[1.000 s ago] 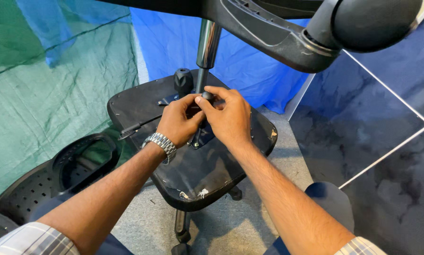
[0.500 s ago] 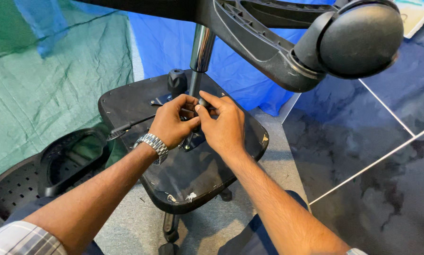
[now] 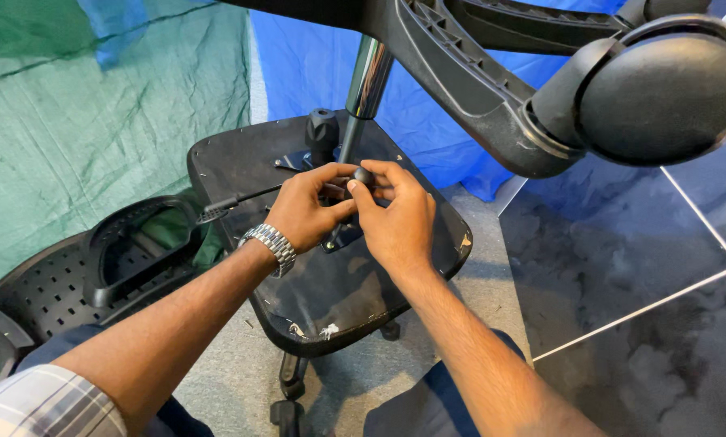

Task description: The person assembles an office chair by attaching the seat base to the gas lift column. They use an Allen key to tighten the central bolt, securing the components together.

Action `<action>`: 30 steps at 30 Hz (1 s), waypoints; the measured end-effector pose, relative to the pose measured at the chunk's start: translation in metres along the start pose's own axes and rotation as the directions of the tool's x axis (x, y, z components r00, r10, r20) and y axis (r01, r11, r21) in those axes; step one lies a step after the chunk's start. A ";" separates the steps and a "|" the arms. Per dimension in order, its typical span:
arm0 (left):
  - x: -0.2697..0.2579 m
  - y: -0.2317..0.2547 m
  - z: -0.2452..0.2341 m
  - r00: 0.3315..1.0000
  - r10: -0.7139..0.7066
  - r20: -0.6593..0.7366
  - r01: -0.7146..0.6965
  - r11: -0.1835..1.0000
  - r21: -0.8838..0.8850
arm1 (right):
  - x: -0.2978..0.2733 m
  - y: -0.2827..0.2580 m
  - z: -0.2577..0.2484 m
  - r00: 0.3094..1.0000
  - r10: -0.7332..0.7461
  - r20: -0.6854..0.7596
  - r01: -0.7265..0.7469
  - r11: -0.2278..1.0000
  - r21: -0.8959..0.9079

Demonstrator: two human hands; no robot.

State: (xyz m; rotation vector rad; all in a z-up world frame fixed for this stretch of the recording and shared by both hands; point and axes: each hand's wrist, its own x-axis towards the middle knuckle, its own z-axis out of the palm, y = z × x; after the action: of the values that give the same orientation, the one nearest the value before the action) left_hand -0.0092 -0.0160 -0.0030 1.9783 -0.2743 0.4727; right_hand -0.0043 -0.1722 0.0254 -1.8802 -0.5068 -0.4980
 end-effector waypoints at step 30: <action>0.002 0.004 -0.011 0.993 -0.028 0.119 0.028 1.000 -0.001 | -0.009 -0.007 0.002 0.998 0.053 -0.032 -0.055 0.996 -0.065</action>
State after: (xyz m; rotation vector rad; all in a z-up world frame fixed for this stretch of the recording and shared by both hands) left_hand -0.0112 -0.0082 0.0049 2.0083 -0.3215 0.3371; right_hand -0.0159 -0.1692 0.0252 -1.9410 -0.4231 -0.5116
